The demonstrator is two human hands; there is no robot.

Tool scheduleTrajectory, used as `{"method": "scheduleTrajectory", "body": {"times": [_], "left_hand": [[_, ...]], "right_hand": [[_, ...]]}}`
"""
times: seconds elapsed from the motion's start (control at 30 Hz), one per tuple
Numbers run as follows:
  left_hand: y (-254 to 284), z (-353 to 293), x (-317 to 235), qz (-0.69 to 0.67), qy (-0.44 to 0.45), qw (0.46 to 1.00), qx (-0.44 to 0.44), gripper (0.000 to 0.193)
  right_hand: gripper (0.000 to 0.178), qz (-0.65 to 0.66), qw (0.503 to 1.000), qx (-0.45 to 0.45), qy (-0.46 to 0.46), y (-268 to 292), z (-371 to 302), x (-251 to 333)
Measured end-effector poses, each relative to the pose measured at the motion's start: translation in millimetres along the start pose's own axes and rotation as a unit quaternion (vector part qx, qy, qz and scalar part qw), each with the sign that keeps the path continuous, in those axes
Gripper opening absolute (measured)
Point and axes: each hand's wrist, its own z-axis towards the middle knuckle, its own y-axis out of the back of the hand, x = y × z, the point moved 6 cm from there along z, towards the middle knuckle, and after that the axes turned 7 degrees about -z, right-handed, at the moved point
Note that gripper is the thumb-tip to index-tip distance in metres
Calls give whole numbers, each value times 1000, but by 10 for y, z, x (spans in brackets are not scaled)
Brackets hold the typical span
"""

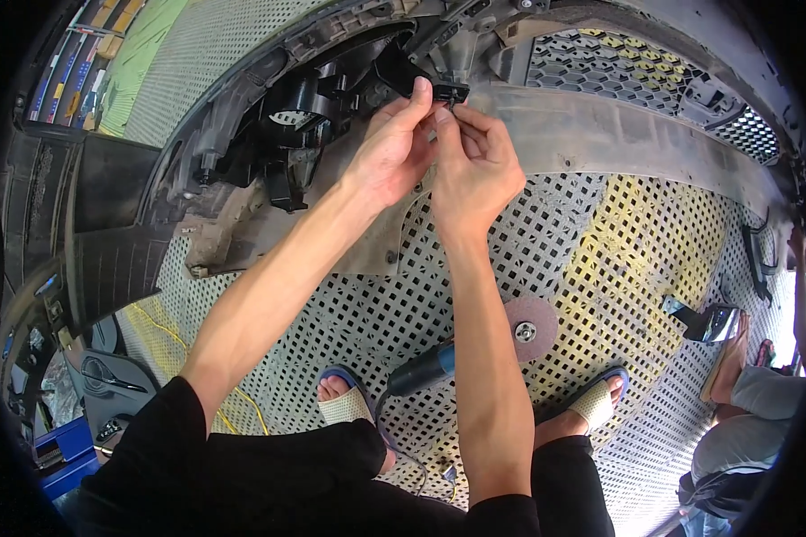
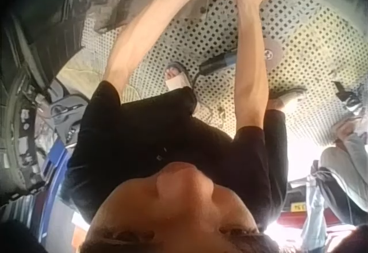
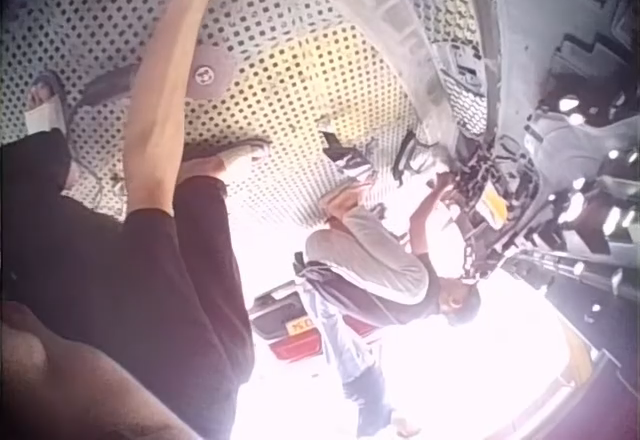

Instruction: Installing sensors and wiring into a vehicle bumper assembly.

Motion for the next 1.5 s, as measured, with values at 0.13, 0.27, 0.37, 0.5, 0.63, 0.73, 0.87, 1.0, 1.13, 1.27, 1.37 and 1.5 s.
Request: {"method": "scheduleTrajectory", "body": {"times": [0.13, 0.27, 0.37, 0.5, 0.63, 0.73, 0.87, 1.0, 1.13, 1.27, 1.37, 1.5], "left_hand": [[-56, 6, 35, -42, 18, 998, 51, 41], [-37, 24, 57, -57, 22, 996, 60, 45], [-53, 21, 61, -45, 25, 997, 66, 47], [-103, -16, 38, -44, 21, 995, 81, 48], [-98, 68, -8, -46, 37, 998, 35, 52], [-97, 115, -8, -37, 39, 998, -37, 50], [-125, 66, -35, 7, 21, 993, -114, 42], [-75, 81, -52, 16, 24, 992, -126, 41], [-95, 34, -104, 43, 42, 990, -124, 38], [-88, 56, -123, 54, 39, 990, -121, 35], [-88, 54, -108, 38, 31, 989, -142, 34], [-110, 38, -132, 30, 47, 994, -90, 33]], "right_hand": [[16, 21, 1000, 0, -13, 17, -6, -77], [16, 35, 999, 9, -24, 1, -12, -137], [15, 30, 999, 11, 3, -3, 14, -95], [14, -74, 996, -3, 58, 29, 44, 11], [12, -100, 991, -39, 76, -49, 41, 157], [11, -62, 995, -68, 36, -49, 24, 76], [14, -149, 984, -95, 30, -45, -22, -13], [24, -213, 969, -117, 48, -100, -49, 42], [34, -232, 969, -85, -7, -159, -20, -8], [39, -152, 985, -68, -34, -155, 8, -47], [44, -192, 976, -95, 29, -144, -28, 15], [39, -218, 974, -53, -9, -207, 1, 44]]}}
